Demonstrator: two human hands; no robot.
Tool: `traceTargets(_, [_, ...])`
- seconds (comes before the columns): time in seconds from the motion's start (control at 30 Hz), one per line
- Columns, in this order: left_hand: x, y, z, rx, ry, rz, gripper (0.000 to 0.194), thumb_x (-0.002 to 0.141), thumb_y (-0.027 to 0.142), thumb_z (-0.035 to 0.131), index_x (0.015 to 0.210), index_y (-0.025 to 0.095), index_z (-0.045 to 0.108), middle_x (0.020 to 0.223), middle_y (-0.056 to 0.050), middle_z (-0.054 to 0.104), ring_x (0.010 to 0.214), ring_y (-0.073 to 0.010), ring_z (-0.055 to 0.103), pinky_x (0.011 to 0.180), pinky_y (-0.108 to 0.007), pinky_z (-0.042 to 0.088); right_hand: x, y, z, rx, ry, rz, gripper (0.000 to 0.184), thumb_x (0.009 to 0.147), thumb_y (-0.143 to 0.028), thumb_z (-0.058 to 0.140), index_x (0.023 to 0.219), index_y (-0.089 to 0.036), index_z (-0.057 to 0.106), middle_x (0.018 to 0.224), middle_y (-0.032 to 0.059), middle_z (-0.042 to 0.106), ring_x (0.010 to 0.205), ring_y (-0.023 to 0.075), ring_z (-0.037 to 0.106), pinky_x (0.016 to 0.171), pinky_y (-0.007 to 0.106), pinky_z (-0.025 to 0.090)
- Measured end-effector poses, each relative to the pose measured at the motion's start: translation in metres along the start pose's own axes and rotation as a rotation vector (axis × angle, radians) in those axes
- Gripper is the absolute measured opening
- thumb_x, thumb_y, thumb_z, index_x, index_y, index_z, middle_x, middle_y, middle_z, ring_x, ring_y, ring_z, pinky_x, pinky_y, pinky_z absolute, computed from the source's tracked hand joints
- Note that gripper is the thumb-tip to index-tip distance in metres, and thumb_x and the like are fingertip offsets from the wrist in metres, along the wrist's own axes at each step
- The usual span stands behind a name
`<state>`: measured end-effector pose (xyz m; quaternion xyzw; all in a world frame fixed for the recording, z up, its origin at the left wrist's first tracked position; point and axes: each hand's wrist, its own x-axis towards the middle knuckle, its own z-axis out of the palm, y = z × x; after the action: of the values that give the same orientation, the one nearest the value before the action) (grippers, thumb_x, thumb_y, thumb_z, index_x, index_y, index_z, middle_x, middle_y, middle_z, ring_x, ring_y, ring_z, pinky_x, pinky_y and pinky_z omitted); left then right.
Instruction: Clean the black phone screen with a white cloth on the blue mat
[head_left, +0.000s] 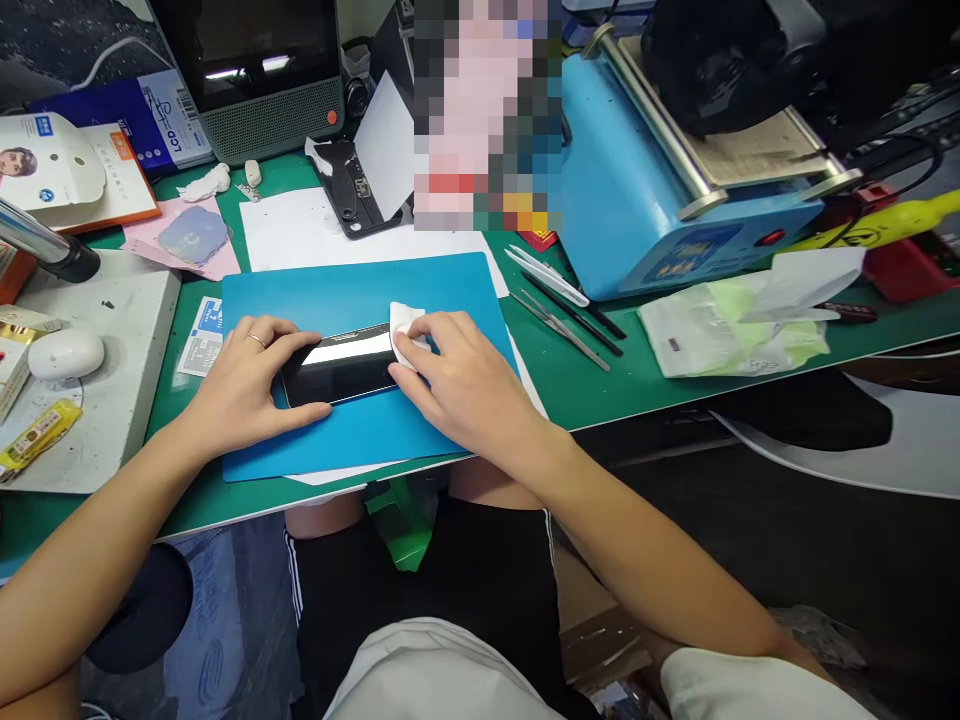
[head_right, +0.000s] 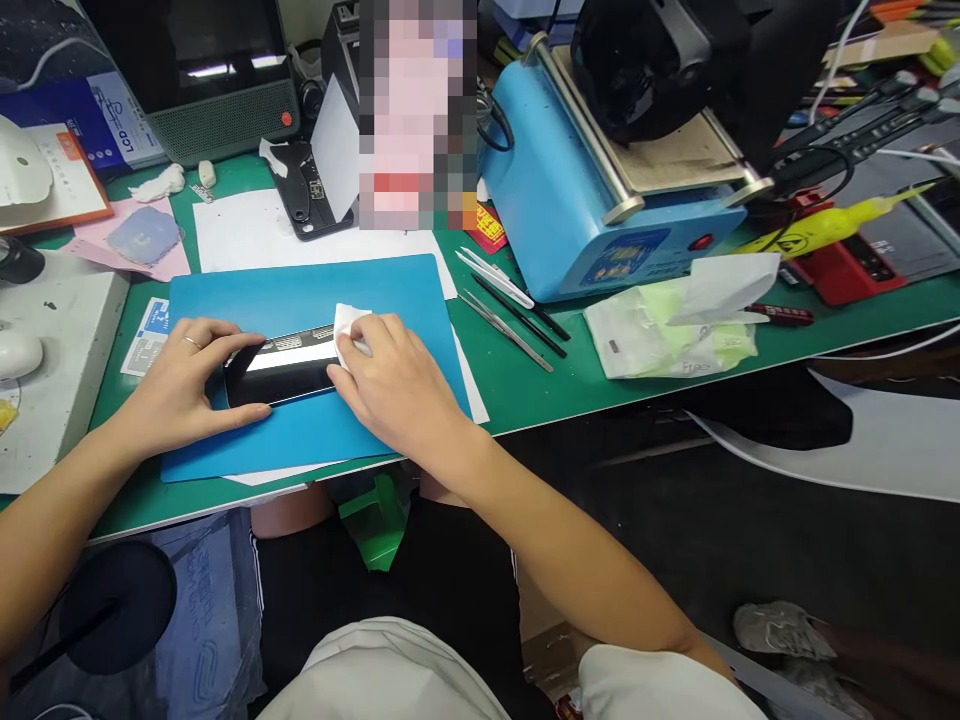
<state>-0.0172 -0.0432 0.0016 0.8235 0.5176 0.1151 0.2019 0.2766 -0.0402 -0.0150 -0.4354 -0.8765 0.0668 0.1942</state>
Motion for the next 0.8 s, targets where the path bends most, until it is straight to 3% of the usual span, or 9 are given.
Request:
traceTargets(0.2, [0.000,0.002,0.003,0.044,0.065,-0.106,0.085,0.072,0.080,0.081,0.132,0.022,0.062,0.130,-0.017,0.061,0.122,-0.0440,0.053,0.106,-0.067,0.046,0.014,-0.005,0.006,-0.025,0.002,0.027,0.035,0.112,-0.023,0.048,0.126,-0.011,0.078,0.123,0.0199,0.072,0.109,0.0328,0.062,0.088,0.047,0.056])
traceTargets(0.37, [-0.001,0.003,0.004,0.070,0.061,-0.104,0.073,0.073,0.077,0.081,0.118,0.022,0.063,0.119,-0.014,0.062,0.117,-0.0424,0.054,0.106,-0.064,0.045,0.005,-0.005,0.005,-0.045,0.039,-0.048,0.033,0.110,-0.018,0.049,0.115,-0.011,0.080,0.112,0.0175,0.073,0.100,0.0298,0.062,0.083,0.044,0.057])
traceTargets(0.6, [0.000,0.004,0.003,0.034,0.039,-0.110,0.074,0.073,0.073,0.082,0.120,0.020,0.065,0.117,-0.012,0.061,0.117,-0.0403,0.053,0.106,-0.059,0.045,0.022,0.000,0.006,-0.038,-0.005,-0.043,0.034,0.111,-0.019,0.049,0.096,-0.017,0.080,0.105,0.0142,0.071,0.094,0.0269,0.060,0.082,0.042,0.053])
traceTargets(0.8, [-0.001,0.003,0.004,0.041,0.027,-0.110,0.076,0.074,0.073,0.082,0.123,0.017,0.066,0.119,-0.013,0.061,0.118,-0.0402,0.053,0.105,-0.057,0.045,0.006,0.002,0.002,-0.016,0.033,-0.076,0.033,0.112,-0.018,0.047,0.102,-0.016,0.079,0.106,0.0148,0.071,0.094,0.0270,0.060,0.082,0.043,0.053])
